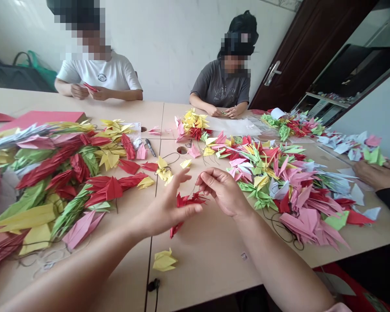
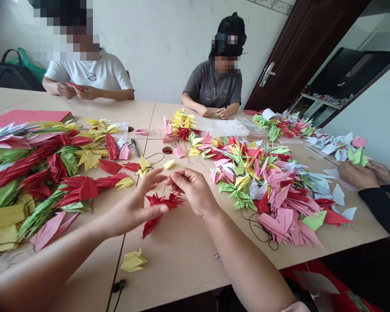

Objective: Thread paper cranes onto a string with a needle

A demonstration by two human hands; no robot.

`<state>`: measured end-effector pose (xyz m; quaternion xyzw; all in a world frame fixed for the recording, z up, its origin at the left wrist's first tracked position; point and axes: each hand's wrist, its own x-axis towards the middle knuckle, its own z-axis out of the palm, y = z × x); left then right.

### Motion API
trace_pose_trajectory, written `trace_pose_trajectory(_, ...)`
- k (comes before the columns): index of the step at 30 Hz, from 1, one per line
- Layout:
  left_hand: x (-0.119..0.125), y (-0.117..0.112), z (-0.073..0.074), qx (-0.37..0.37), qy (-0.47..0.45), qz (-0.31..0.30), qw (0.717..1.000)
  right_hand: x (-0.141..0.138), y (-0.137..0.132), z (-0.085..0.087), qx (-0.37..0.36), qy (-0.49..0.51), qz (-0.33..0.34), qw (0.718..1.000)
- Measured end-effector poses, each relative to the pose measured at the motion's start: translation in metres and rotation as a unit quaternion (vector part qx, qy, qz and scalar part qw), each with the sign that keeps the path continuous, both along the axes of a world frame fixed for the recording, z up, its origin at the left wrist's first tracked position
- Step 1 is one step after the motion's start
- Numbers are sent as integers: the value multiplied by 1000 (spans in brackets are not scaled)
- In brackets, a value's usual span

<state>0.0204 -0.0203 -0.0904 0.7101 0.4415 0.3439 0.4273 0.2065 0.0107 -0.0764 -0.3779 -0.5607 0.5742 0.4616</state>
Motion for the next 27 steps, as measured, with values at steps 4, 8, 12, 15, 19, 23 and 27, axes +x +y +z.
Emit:
trace_pose_trajectory(4,7,-6,-22,45,198,-3,979,6,2,15,-34,27,-16,999)
trace_pose_trajectory(8,-8,-2,-25,54,254,16,966,27,4,24,-34,-6,-47,998)
trace_pose_trajectory(12,-32,3,-12,47,295,20,954,66,6,18,-11,-104,-79,991)
trace_pose_trajectory(15,-41,3,-8,44,310,13,950,96,5,6,8,-235,-90,968)
trace_pose_trajectory(19,-40,4,-12,54,280,-7,958,106,1,0,68,-392,-128,909)
trace_pose_trajectory(23,-33,3,-18,85,262,-2,961,73,-2,9,137,-462,-62,874)
trace_pose_trajectory(27,-32,-2,-25,118,250,-3,961,38,-1,9,167,-481,103,854)
